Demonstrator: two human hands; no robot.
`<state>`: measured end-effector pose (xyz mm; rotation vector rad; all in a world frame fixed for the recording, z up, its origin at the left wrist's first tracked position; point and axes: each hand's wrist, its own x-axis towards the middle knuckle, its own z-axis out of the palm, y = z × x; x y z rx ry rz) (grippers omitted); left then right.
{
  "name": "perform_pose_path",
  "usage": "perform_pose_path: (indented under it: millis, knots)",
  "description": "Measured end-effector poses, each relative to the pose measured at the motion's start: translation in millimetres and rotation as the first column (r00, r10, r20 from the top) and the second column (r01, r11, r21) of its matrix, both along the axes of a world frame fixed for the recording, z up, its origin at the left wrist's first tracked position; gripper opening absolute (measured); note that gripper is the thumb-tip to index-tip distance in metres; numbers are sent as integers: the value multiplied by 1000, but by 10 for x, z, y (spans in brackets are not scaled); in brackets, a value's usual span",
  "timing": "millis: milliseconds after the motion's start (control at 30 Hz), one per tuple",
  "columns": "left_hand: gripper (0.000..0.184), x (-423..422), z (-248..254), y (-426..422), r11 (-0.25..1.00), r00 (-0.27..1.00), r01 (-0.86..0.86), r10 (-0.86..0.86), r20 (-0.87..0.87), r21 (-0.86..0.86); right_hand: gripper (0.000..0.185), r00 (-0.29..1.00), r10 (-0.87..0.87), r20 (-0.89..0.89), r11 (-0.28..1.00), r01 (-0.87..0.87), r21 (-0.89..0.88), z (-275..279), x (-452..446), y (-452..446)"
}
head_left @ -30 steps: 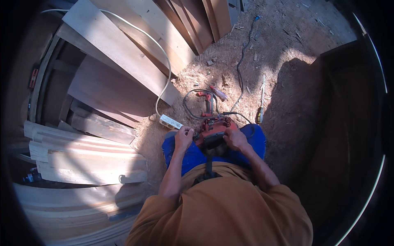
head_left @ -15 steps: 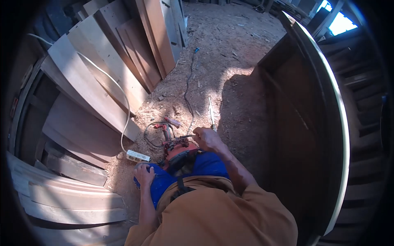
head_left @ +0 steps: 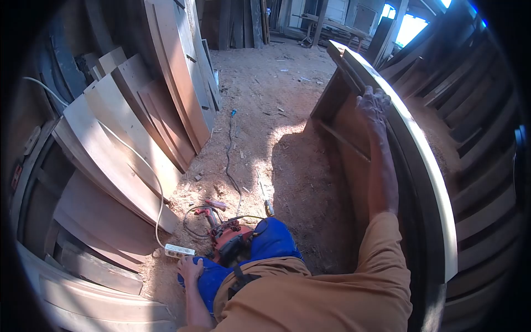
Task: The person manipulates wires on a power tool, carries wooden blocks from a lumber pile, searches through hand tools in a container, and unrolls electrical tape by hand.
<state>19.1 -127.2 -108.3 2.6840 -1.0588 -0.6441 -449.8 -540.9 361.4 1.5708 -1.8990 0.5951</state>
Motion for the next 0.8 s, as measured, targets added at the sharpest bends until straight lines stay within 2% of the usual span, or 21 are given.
perform_pose_path:
  millis: [33, 67, 133, 167, 200, 233, 300, 367, 433, 600, 667, 800]
  knots:
    - [55, 5, -3, 14, 1000, 1000, -3, 3, 0, -8, 49, 987, -159, 9, 985, 158, 71, 110, -238, -74]
    - [55, 11, -10, -7, 999, 1000, 9, -10, -5, -35, 48, 959, -278, -60, 956, 283, 81, 107, -542, -157]
    - [54, 32, -92, 42, 998, 1000, 16, -16, -11, -63, 46, 917, -399, 4, 892, 387, 234, 213, -897, -66]
    - [54, 47, -167, 44, 997, 1000, 16, -17, -12, -73, 44, 921, -388, 37, 886, 361, 292, 143, -1121, -61]
    - [53, 58, -207, 50, 997, 1000, 4, -5, -15, -71, 41, 955, -287, 74, 904, 245, 350, -12, -1449, -193]
    - [53, 37, -178, 73, 995, 1000, 16, -17, -3, -95, 27, 958, -257, -126, 947, 276, 166, -202, -1457, -96]
    - [52, 72, -293, 108, 990, 999, 49, -49, 4, -130, 28, 928, -176, -329, 918, 275, 285, -473, -1821, -480]
    - [51, 18, -232, 158, 986, 999, 47, -47, 5, -157, 39, 940, -247, -234, 924, 301, 234, -349, -1502, -194]
    - [50, -4, -276, 263, 982, 999, 44, -39, 29, -183, 46, 936, -230, -267, 934, 290, 211, -338, -1532, -146]
    - [52, -89, -112, 369, 981, 1000, 19, -19, 4, -192, 44, 930, -233, -286, 929, 299, 216, -356, -1479, 40]
    - [52, -69, -183, 427, 979, 1000, 7, -4, 12, -206, 43, 929, -241, -282, 943, 293, 158, -387, -1507, -20]
    - [55, -192, 22, 496, 986, 999, -20, 28, 43, -166, 41, 932, -197, -305, 973, 224, 55, -506, -1644, -120]
